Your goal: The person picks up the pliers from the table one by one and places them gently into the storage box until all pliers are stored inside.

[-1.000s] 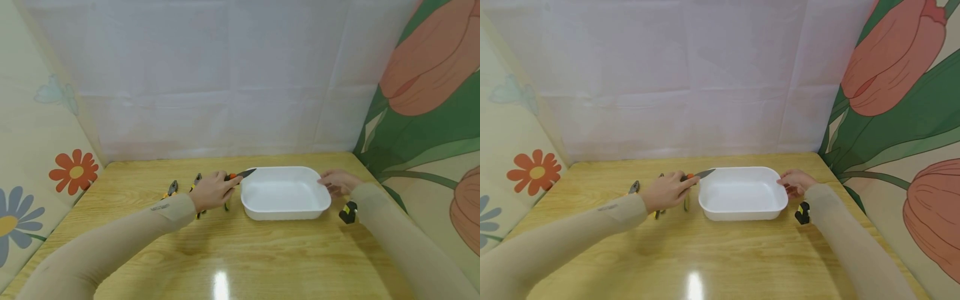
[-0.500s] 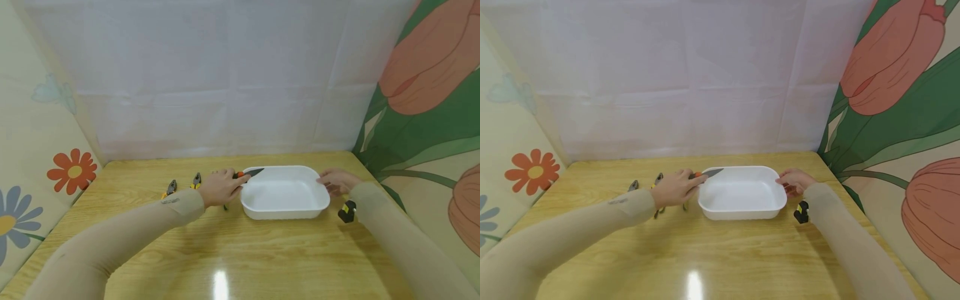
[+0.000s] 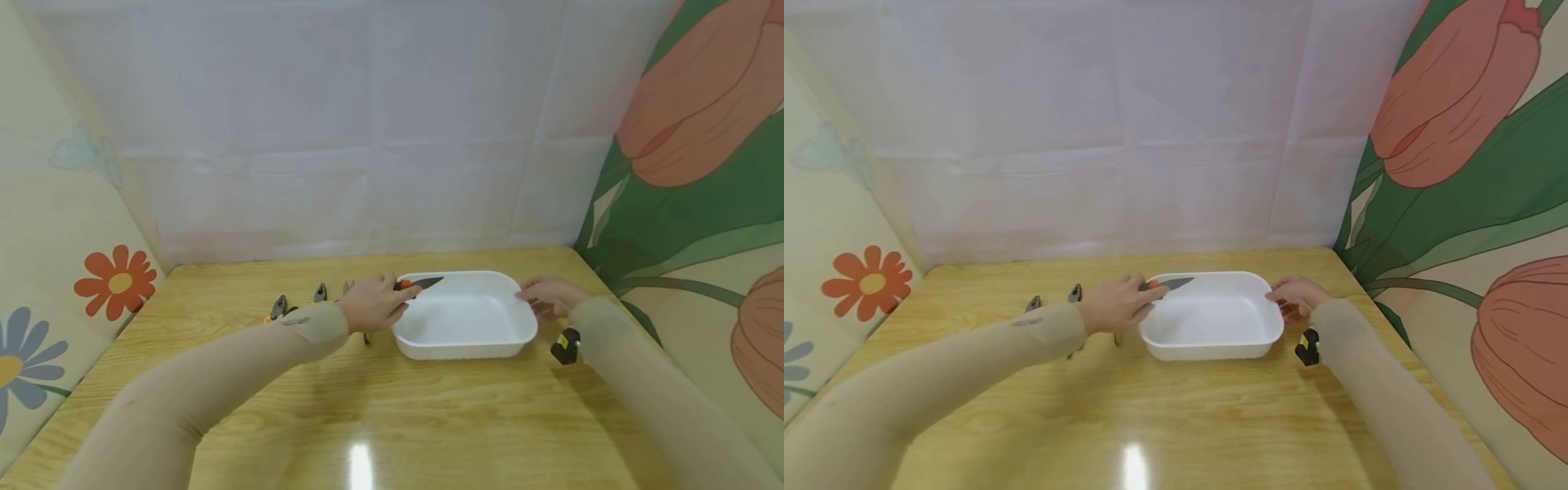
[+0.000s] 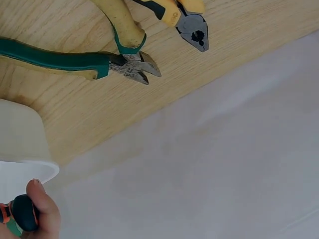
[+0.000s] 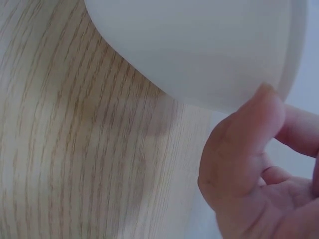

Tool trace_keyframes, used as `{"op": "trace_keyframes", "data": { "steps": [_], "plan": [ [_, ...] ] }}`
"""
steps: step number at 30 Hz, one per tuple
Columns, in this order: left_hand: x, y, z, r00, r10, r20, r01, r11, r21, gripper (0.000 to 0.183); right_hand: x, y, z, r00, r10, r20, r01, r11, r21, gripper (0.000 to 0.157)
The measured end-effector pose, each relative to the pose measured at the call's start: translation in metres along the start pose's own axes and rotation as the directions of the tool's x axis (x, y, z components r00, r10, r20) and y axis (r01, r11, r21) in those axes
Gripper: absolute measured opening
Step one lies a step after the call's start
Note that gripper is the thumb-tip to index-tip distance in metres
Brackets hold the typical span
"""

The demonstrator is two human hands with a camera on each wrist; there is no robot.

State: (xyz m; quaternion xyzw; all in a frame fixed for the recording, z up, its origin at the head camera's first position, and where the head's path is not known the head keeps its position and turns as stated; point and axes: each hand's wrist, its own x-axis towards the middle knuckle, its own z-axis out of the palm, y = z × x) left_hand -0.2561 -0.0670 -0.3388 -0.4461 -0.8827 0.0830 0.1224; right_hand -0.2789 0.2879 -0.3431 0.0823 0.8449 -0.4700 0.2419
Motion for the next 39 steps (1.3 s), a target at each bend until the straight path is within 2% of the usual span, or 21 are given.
{"op": "trace_keyframes", "data": {
  "steps": [4,14,20,24,33,39],
  "plan": [
    [0.006,0.004,-0.002,1.0,0.012,0.028,-0.013,0.999,0.033,0.044,0.0,0.001,0.0,1.0,0.006,-0.009,-0.006,1.0,-0.013,0.037],
    [0.021,0.01,-0.002,0.995,0.019,0.101,-0.02,1.0,0.014,0.045,0.001,0.001,-0.001,1.0,0.013,-0.009,-0.013,1.0,0.0,0.033],
    [0.03,0.012,-0.002,0.989,0.051,0.14,-0.053,0.999,0.005,0.045,0.001,0.0,-0.001,0.999,0.028,-0.024,-0.028,1.0,-0.004,0.033],
    [0.037,0.014,0.0,0.982,0.069,0.176,-0.076,0.997,0.034,0.045,0.001,0.0,0.0,0.999,0.025,-0.021,-0.025,1.0,0.005,0.031],
    [0.052,0.018,0.005,0.982,0.115,0.151,-0.126,0.99,0.067,0.044,0.002,0.0,0.0,1.0,0.013,-0.025,-0.014,1.0,-0.003,0.031],
    [0.06,0.019,0.004,0.974,0.11,0.196,-0.123,0.991,0.059,0.046,0.002,0.0,0.0,1.0,0.014,-0.02,-0.014,1.0,-0.012,0.035]
  ]
}}
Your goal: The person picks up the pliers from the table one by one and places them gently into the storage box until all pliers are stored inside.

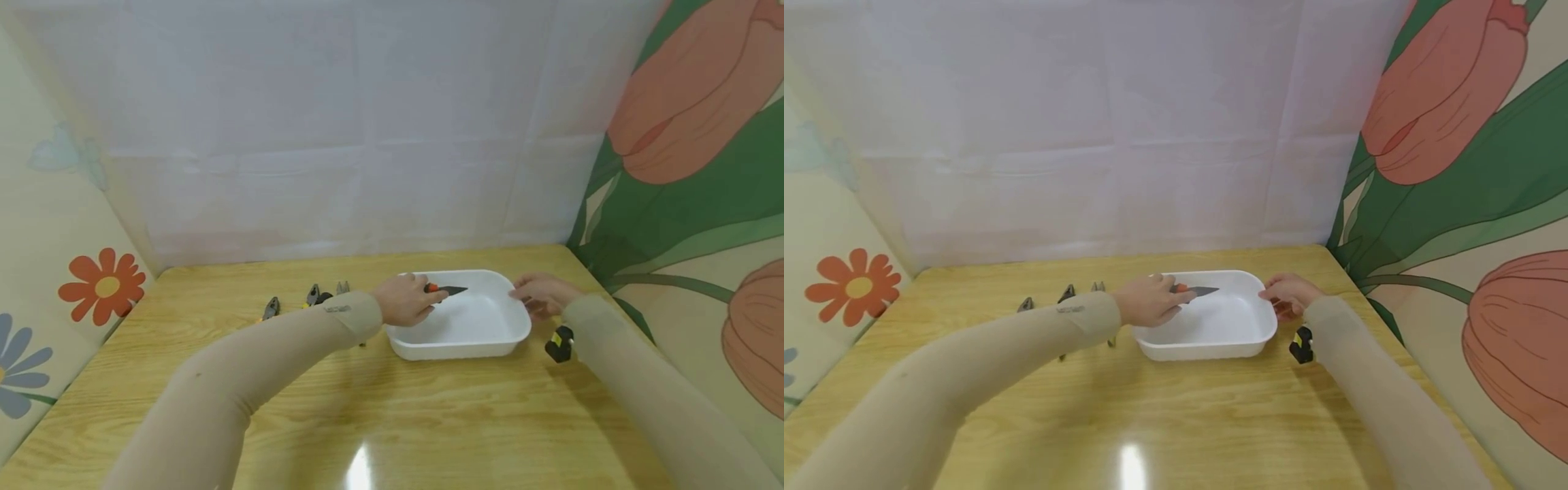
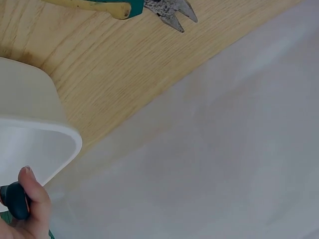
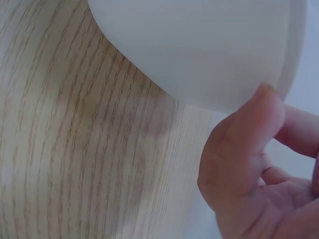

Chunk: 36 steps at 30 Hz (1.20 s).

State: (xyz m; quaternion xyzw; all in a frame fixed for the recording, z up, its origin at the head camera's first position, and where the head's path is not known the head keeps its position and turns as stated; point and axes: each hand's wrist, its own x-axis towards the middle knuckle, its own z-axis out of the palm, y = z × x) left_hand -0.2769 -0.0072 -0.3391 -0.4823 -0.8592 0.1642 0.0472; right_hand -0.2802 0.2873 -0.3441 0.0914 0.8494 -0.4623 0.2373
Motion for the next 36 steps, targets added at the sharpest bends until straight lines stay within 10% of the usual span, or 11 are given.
{"op": "trace_keyframes", "data": {
  "steps": [36],
  "plan": [
    [0.05,0.016,0.017,0.992,0.002,0.129,-0.015,0.995,0.096,0.045,-0.002,-0.002,0.004,1.0,-0.015,-0.006,0.015,1.0,0.012,0.032]
  ]
}}
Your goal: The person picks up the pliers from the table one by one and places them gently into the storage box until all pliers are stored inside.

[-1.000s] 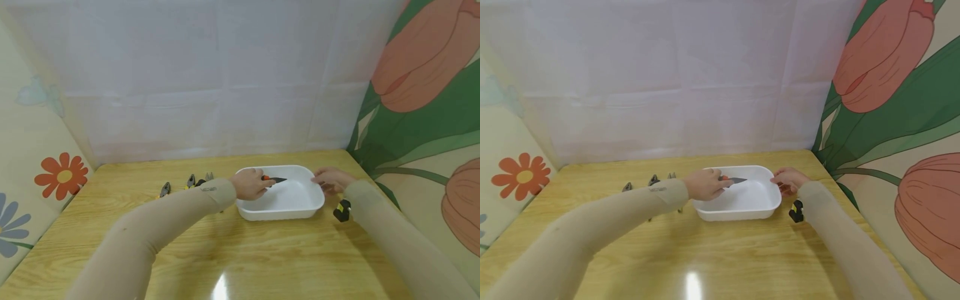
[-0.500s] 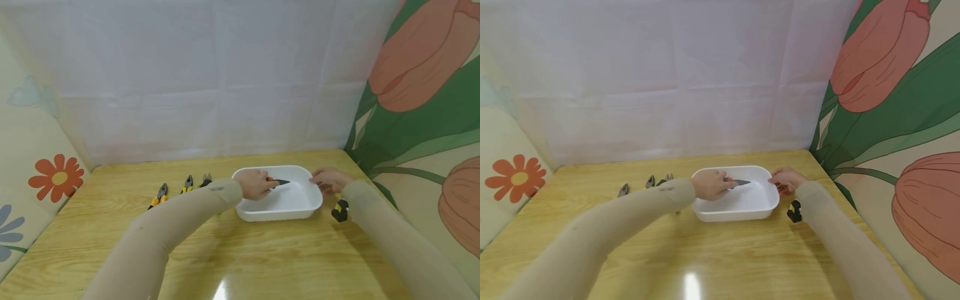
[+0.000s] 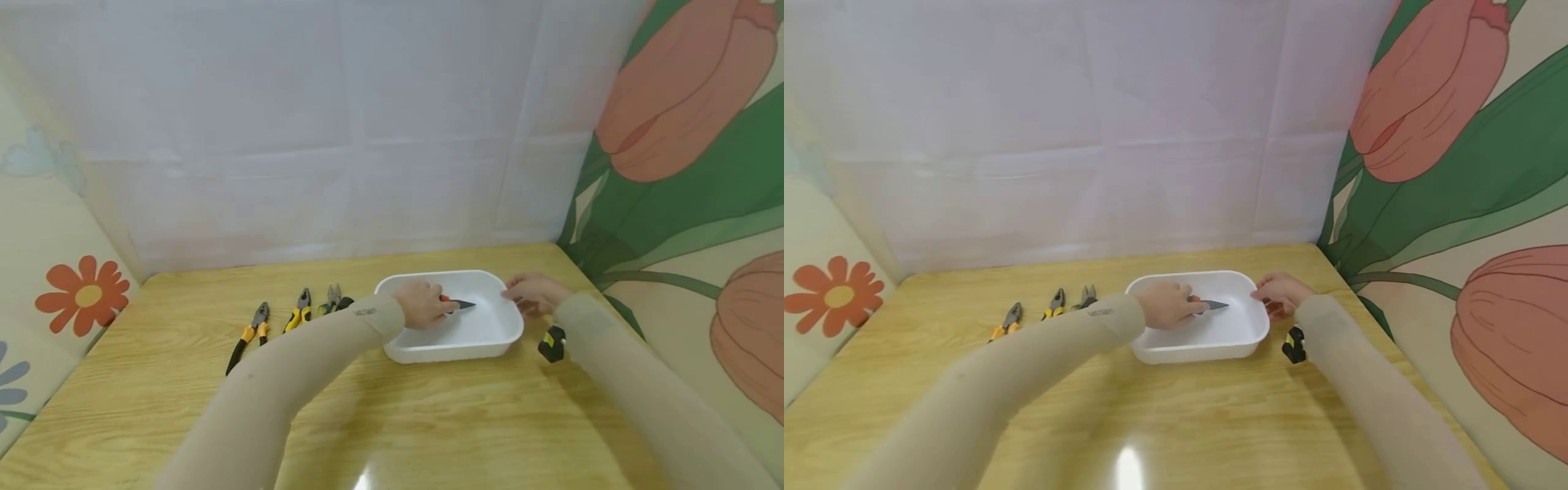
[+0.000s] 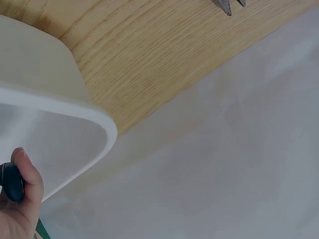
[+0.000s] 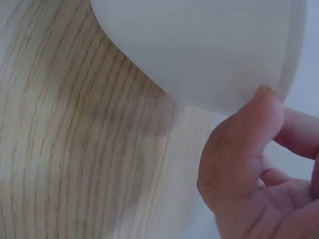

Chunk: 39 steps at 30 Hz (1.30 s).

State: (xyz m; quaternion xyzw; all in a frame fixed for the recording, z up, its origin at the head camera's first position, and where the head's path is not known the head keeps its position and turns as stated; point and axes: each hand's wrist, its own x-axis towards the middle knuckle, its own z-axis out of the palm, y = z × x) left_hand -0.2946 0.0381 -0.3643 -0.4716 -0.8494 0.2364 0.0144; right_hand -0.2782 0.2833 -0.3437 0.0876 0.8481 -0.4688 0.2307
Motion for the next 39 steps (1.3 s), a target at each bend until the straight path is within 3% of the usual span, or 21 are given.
{"op": "trace_keyframes", "data": {
  "steps": [9,19,32,39],
  "plan": [
    [0.006,0.002,-0.002,0.999,-0.002,0.033,0.0,0.998,0.068,0.044,0.001,0.001,0.001,1.0,0.003,-0.01,-0.003,1.0,-0.012,0.025],
    [0.01,0.007,0.014,0.999,-0.017,0.043,0.007,0.976,0.218,0.047,0.002,0.004,0.002,1.0,0.002,-0.008,-0.002,1.0,-0.006,0.024],
    [0.013,0.007,0.02,0.99,-0.086,0.116,0.073,0.991,0.109,0.048,0.002,-0.001,0.001,1.0,0.004,-0.016,-0.004,1.0,-0.013,0.024],
    [0.0,0.009,0.004,0.98,-0.06,0.187,0.039,0.993,0.113,0.056,0.0,-0.001,0.001,1.0,0.002,-0.01,-0.002,1.0,-0.005,0.022]
  ]
}}
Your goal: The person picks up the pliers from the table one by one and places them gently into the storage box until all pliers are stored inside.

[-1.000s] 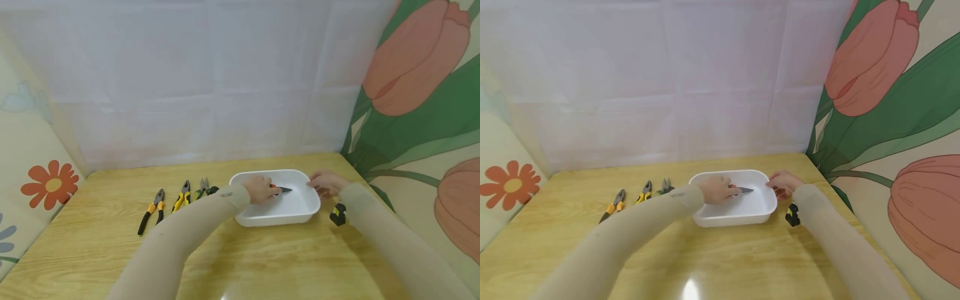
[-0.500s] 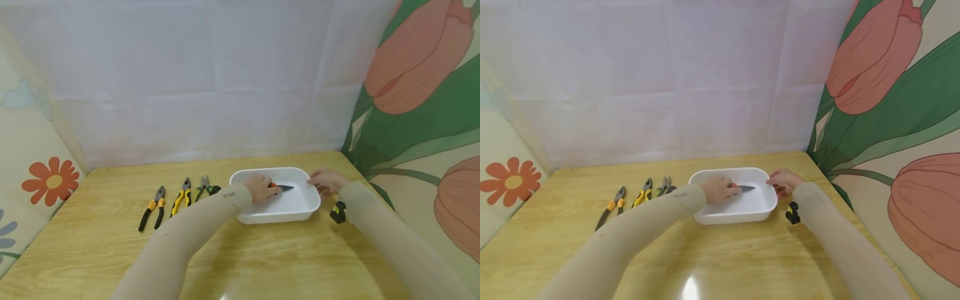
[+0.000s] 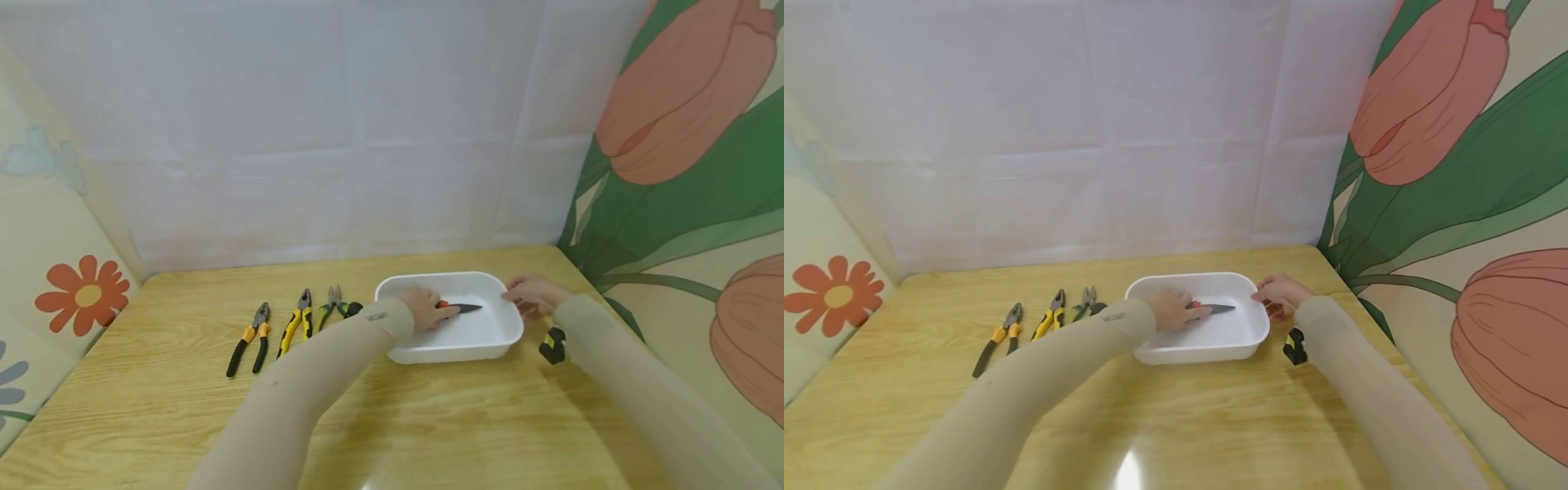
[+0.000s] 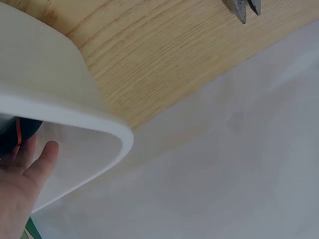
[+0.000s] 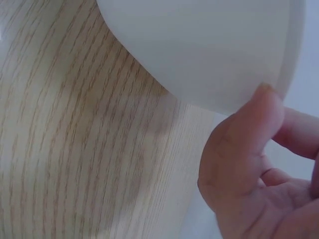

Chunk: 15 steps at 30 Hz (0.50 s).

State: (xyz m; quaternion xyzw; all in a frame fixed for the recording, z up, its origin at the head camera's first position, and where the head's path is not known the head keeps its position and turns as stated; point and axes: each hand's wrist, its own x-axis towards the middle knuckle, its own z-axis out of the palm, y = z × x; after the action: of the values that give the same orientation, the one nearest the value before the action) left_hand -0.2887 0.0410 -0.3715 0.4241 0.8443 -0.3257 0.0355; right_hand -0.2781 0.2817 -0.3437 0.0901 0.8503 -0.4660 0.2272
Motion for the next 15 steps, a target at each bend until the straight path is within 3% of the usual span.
{"op": "trace_keyframes", "data": {
  "steps": [6,11,15],
  "plan": [
    [-0.012,0.001,-0.01,1.0,-0.029,-0.002,0.029,0.999,-0.042,0.055,-0.002,0.001,-0.001,1.0,-0.011,0.019,0.011,1.0,0.0,0.02],
    [-0.006,-0.003,0.005,0.997,-0.048,-0.062,0.043,0.996,-0.074,0.053,-0.001,0.002,-0.003,1.0,-0.009,0.026,0.009,1.0,-0.014,0.021],
    [-0.011,-0.008,0.01,0.99,-0.078,-0.118,0.056,0.982,-0.183,0.051,0.0,0.001,-0.003,1.0,-0.009,0.027,0.01,1.0,-0.014,0.021]
  ]
}}
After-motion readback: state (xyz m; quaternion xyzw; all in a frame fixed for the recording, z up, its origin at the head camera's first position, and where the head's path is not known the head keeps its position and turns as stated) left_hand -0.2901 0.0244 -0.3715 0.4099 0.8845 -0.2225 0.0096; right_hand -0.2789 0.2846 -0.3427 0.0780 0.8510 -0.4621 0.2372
